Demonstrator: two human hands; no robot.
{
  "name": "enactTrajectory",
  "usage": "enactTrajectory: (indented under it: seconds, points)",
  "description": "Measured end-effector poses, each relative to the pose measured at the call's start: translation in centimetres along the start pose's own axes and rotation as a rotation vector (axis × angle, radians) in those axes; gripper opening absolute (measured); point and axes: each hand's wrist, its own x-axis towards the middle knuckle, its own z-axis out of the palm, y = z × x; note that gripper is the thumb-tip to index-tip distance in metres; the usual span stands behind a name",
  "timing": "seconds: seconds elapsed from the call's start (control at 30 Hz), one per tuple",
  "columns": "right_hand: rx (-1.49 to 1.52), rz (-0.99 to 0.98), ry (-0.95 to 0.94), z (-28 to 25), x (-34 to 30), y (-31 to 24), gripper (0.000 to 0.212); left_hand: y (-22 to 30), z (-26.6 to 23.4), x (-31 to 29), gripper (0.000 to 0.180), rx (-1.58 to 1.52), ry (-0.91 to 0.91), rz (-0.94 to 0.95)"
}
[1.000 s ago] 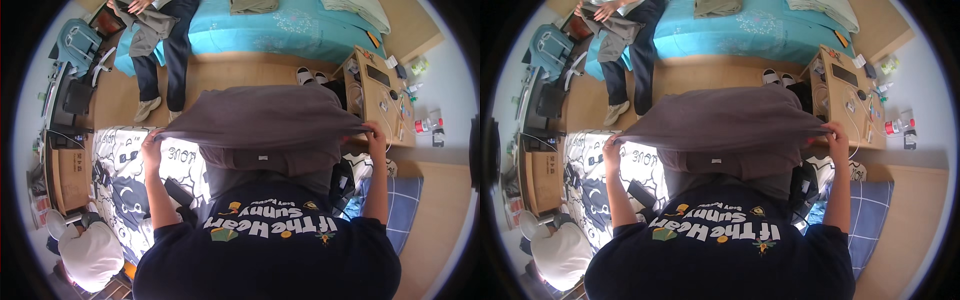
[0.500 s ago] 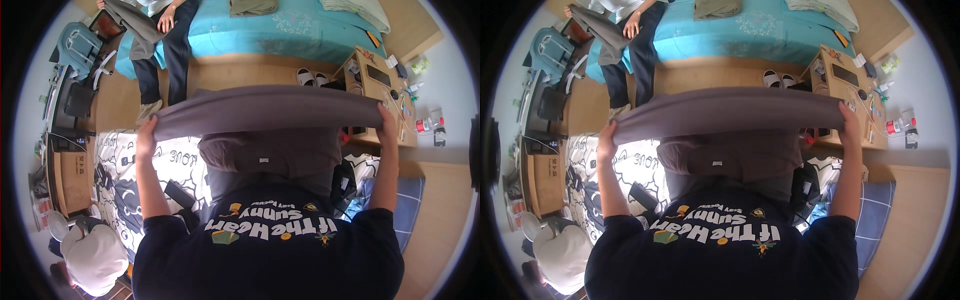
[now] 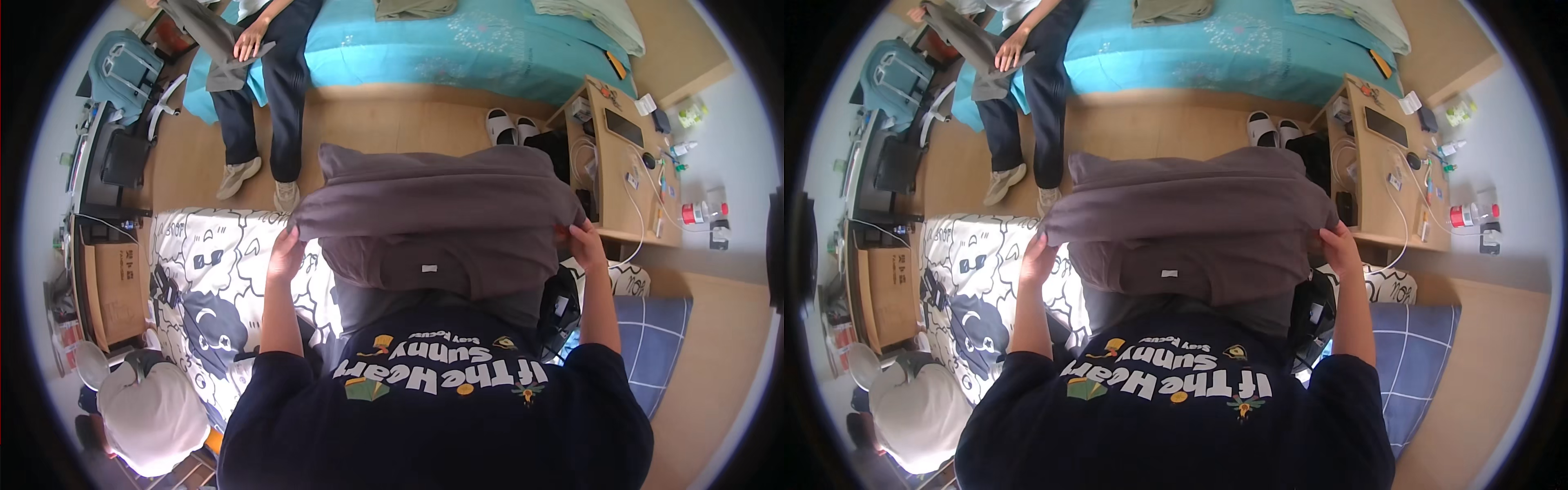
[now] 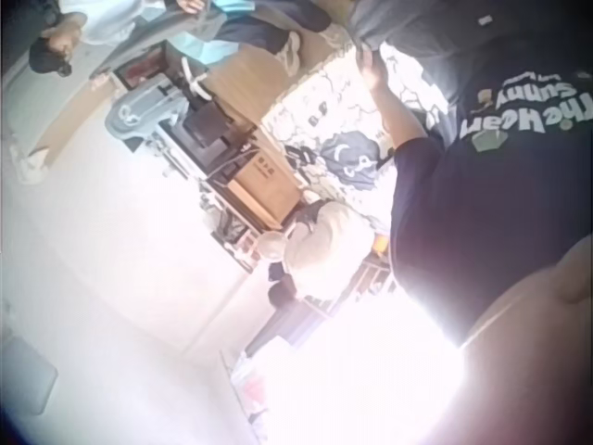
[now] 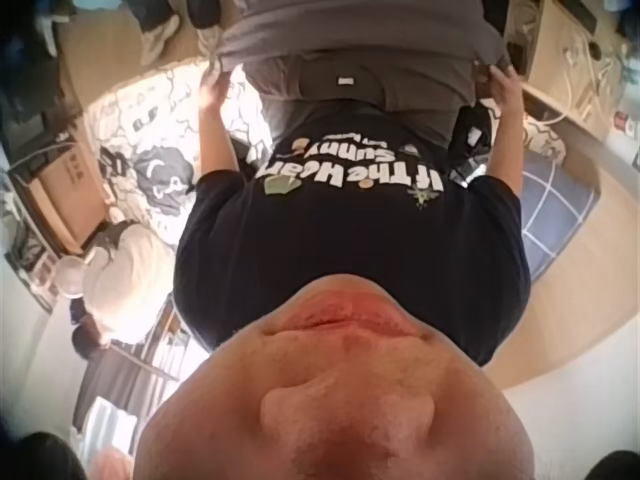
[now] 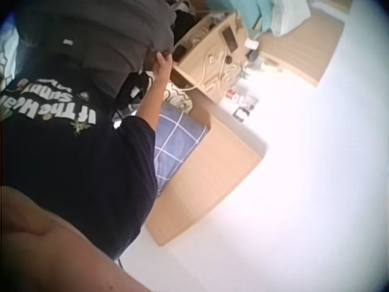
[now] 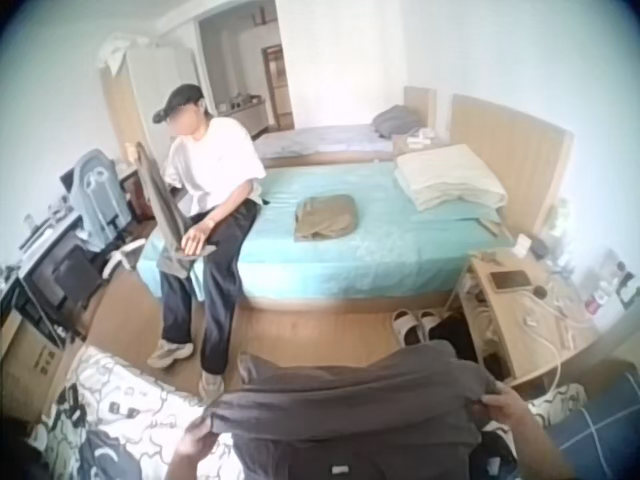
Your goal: Fold a grey t-shirt while sitting on a bed.
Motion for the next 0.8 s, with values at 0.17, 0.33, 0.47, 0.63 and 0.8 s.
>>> enactTrajectory:
  seconds: [0.17,0.33,0.47,0.63,0.8]
  points:
    - [-0.14,-0.177,0.078,0.2,2.2,-4.4,0.03,5.4,1.0,1.8,0.033,0.272,0.222,0.199]
    - [0.046,-0.348,0.009,3.4,7.9,-11.1,0.032,13.0,3.3,7.6,0.025,0.137,0.113,0.221]
    - [0.09,-0.094,-0.105,5.7,10.4,-8.0,0.036,9.4,5.3,11.3,0.048,-0.104,0.073,0.106]
    - [-0.078,-0.067,-0.048,4.6,10.7,-4.1,0.044,3.9,3.9,11.1,0.067,0.171,0.154,-0.029]
    - [-0.15,-0.271,0.318,6.2,11.3,-7.6,0.053,9.5,5.3,11.9,0.04,0.219,0.179,0.209]
